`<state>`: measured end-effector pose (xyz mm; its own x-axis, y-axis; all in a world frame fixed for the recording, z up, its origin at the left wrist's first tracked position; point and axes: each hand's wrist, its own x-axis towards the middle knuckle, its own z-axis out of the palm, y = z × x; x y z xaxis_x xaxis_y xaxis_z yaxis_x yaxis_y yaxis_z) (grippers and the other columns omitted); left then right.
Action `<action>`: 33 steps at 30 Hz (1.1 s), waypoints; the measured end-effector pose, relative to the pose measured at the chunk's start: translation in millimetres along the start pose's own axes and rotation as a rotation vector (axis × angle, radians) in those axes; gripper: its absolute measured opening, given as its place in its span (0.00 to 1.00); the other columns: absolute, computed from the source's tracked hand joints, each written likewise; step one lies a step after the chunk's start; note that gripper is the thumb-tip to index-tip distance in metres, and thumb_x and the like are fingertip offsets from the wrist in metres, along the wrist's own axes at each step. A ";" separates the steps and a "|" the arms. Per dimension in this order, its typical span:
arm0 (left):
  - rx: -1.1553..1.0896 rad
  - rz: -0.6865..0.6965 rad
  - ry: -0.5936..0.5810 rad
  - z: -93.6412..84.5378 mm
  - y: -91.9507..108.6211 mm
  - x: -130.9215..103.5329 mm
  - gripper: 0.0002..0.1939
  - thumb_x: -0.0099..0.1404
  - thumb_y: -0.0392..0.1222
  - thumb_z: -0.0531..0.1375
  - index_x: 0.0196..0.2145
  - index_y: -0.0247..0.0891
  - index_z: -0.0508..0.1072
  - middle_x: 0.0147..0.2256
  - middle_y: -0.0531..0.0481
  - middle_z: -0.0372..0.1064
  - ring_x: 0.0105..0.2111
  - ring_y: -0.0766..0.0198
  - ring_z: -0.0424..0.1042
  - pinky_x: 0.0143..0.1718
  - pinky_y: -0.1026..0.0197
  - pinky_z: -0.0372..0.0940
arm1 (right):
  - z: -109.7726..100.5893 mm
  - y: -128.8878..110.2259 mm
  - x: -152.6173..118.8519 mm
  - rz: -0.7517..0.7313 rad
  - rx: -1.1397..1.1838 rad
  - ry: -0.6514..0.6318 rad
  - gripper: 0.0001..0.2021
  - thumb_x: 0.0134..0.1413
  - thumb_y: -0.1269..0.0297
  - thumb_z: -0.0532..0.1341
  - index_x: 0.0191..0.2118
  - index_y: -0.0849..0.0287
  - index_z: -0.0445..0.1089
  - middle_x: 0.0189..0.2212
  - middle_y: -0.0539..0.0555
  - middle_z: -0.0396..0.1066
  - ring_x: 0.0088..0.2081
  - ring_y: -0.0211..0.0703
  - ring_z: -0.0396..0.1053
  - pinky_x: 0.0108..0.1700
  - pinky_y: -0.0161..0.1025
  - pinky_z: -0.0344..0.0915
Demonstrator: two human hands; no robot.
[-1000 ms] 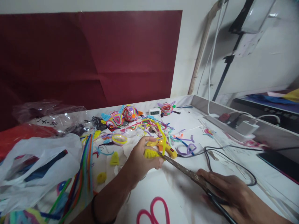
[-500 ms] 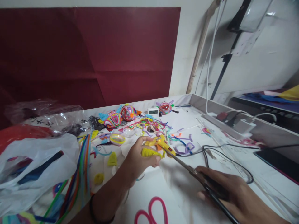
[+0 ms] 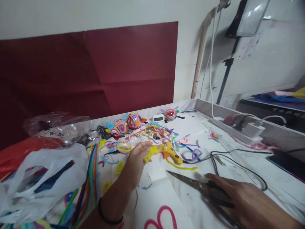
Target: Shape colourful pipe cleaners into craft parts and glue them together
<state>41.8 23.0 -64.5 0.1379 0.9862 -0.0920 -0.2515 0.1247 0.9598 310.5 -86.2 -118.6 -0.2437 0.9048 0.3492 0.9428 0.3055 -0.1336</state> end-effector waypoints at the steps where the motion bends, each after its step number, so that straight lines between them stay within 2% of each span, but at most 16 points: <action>1: -0.020 0.022 0.008 -0.9 -0.9 1.4 0.13 0.51 0.39 0.64 0.37 0.35 0.73 0.36 0.46 0.75 0.36 0.60 0.73 0.32 0.65 0.64 | 0.6 1.8 0.3 -0.022 -0.010 -0.037 0.26 0.35 0.72 0.59 0.47 0.55 0.74 0.34 0.55 0.78 0.29 0.52 0.76 0.27 0.39 0.74; 3: -0.076 0.057 0.008 -1.6 -1.2 3.0 0.15 0.51 0.38 0.64 0.38 0.35 0.73 0.37 0.45 0.75 0.38 0.60 0.73 0.35 0.64 0.64 | -0.2 5.5 1.6 -0.052 -0.020 -0.082 0.26 0.36 0.73 0.59 0.47 0.56 0.73 0.36 0.56 0.78 0.31 0.54 0.76 0.29 0.41 0.74; 7: -0.152 0.083 0.010 2.5 3.4 2.3 0.20 0.49 0.36 0.65 0.42 0.35 0.71 0.36 0.45 0.76 0.39 0.60 0.73 0.41 0.62 0.64 | -11.8 -0.3 12.4 -0.055 0.064 -0.029 0.13 0.50 0.64 0.58 0.41 0.53 0.76 0.37 0.58 0.77 0.35 0.53 0.75 0.33 0.44 0.72; 9: -0.143 0.106 0.017 7.5 5.7 1.3 0.22 0.49 0.36 0.65 0.44 0.35 0.69 0.35 0.45 0.76 0.39 0.60 0.73 0.41 0.62 0.64 | -20.2 -15.5 24.7 0.007 0.234 -0.008 0.12 0.55 0.60 0.56 0.42 0.54 0.74 0.40 0.58 0.75 0.35 0.49 0.75 0.35 0.41 0.70; 10: -0.128 0.129 0.022 10.5 6.3 0.8 0.22 0.50 0.36 0.65 0.45 0.36 0.68 0.36 0.45 0.75 0.39 0.60 0.73 0.41 0.62 0.64 | -23.6 -25.8 33.0 0.034 0.356 -0.037 0.13 0.55 0.57 0.57 0.43 0.54 0.72 0.39 0.57 0.75 0.36 0.47 0.74 0.34 0.38 0.69; 13: -0.062 0.228 0.047 21.0 6.3 -2.0 0.24 0.52 0.37 0.64 0.48 0.37 0.67 0.37 0.46 0.74 0.41 0.61 0.73 0.41 0.62 0.64 | -26.7 -59.7 64.2 0.103 0.764 -0.094 0.15 0.53 0.54 0.59 0.42 0.57 0.69 0.31 0.53 0.73 0.31 0.41 0.71 0.30 0.35 0.64; 14: -0.036 0.259 0.060 24.3 6.0 -3.6 0.24 0.53 0.37 0.64 0.48 0.38 0.67 0.38 0.46 0.74 0.41 0.61 0.72 0.42 0.62 0.64 | -25.3 -69.6 75.2 0.112 0.891 -0.069 0.15 0.54 0.54 0.59 0.42 0.58 0.69 0.29 0.52 0.73 0.30 0.40 0.70 0.31 0.34 0.64; 16: 0.013 0.306 0.084 29.7 5.5 -8.2 0.24 0.53 0.38 0.63 0.49 0.38 0.66 0.37 0.47 0.74 0.40 0.62 0.72 0.42 0.63 0.63 | -20.5 -84.8 94.9 0.174 1.096 -0.019 0.15 0.52 0.53 0.59 0.38 0.60 0.68 0.23 0.49 0.69 0.26 0.38 0.67 0.27 0.33 0.61; 19: 0.068 0.346 0.105 32.1 5.8 -15.9 0.24 0.54 0.39 0.63 0.49 0.38 0.66 0.35 0.48 0.72 0.35 0.65 0.71 0.39 0.63 0.64 | -13.7 -95.9 112.0 0.195 1.254 -0.037 0.15 0.49 0.52 0.60 0.26 0.60 0.65 0.20 0.49 0.67 0.23 0.36 0.65 0.22 0.32 0.57; 23: 0.125 0.341 0.120 24.2 7.2 -24.1 0.22 0.54 0.42 0.63 0.47 0.37 0.66 0.34 0.48 0.70 0.31 0.65 0.69 0.30 0.65 0.65 | -10.5 -100.4 112.4 0.235 1.328 -0.057 0.15 0.46 0.53 0.61 0.22 0.60 0.63 0.18 0.49 0.67 0.19 0.33 0.62 0.20 0.32 0.54; 27: 0.218 0.296 0.120 9.6 7.5 -29.5 0.15 0.56 0.45 0.60 0.39 0.33 0.71 0.33 0.46 0.69 0.29 0.65 0.67 0.20 0.68 0.60 | -11.3 -106.4 108.1 0.289 1.371 -0.078 0.14 0.44 0.53 0.62 0.23 0.60 0.63 0.18 0.48 0.67 0.18 0.32 0.62 0.19 0.31 0.54; 33: 0.288 0.334 -0.008 -6.3 6.4 -25.0 0.17 0.56 0.42 0.59 0.43 0.37 0.72 0.38 0.46 0.70 0.23 0.68 0.66 0.22 0.65 0.63 | -9.6 -114.5 115.2 0.309 1.432 -0.133 0.12 0.43 0.56 0.63 0.23 0.60 0.64 0.18 0.47 0.67 0.18 0.32 0.62 0.19 0.30 0.54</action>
<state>30.7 -0.2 -57.8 0.1019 0.9661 0.2370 -0.0064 -0.2376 0.9713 176.7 -19.8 -54.1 -0.1720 0.9832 0.0612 -0.0457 0.0541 -0.9975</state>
